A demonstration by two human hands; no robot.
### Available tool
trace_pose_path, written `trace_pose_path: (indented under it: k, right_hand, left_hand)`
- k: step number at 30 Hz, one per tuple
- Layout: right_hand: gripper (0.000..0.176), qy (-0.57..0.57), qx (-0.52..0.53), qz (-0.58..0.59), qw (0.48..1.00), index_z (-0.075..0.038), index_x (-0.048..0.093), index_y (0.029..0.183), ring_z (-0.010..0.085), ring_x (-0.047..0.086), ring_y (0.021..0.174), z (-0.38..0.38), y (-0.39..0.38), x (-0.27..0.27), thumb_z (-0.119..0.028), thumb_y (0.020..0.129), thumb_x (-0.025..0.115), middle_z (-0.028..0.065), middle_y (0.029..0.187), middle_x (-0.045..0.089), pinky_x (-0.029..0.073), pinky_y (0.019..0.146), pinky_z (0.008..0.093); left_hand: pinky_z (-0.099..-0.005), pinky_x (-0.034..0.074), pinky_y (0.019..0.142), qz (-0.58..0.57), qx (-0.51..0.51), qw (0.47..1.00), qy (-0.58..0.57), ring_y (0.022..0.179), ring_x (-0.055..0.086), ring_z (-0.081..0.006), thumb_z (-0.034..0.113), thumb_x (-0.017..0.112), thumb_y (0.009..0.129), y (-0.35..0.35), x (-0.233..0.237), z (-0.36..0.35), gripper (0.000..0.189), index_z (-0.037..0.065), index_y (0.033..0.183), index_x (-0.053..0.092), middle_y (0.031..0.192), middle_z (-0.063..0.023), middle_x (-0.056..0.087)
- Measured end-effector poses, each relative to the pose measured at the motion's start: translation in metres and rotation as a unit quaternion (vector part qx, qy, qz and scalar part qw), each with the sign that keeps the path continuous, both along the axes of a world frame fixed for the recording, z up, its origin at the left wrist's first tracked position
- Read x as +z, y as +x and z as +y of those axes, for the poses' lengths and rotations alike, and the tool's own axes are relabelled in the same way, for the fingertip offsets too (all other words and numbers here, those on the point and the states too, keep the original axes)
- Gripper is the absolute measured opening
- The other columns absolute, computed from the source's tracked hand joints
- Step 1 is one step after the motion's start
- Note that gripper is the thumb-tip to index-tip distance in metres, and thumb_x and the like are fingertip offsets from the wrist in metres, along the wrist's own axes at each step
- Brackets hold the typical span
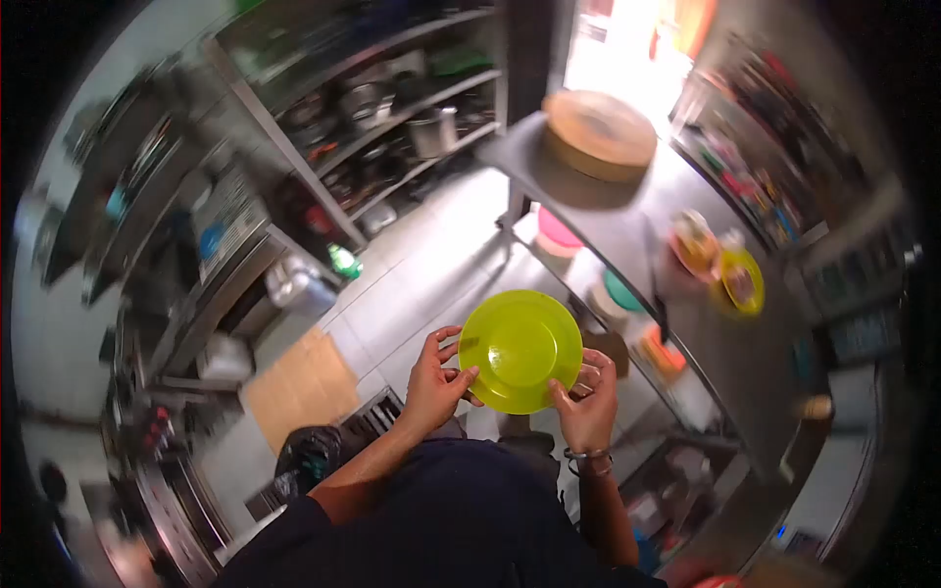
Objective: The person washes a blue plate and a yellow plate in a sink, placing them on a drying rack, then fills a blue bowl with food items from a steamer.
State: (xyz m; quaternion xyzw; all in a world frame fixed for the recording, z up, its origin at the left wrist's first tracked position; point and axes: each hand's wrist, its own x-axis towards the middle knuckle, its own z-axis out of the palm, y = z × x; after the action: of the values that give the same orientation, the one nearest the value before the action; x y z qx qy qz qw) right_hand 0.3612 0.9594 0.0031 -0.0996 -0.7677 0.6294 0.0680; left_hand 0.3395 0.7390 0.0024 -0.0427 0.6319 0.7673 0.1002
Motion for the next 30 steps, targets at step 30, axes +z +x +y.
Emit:
trace_pose_path:
  k: [30]
  right_hand:
    - [0.037,0.029,0.688,0.135,0.712,0.001,0.043,0.114,0.0181,0.064,0.087,-0.723,-0.112,-0.069,0.007,0.080,0.059,0.0111,0.102,0.060,0.057,0.074,0.0298]
  left_hand:
    - [-0.0286,0.051,0.078,-0.011,0.591,0.774,-0.227,0.097,0.063,-0.0204,0.005,0.061,0.087,0.135,-0.041,-0.572,0.031,-0.002,0.117,0.058,0.111,-0.0143,0.061]
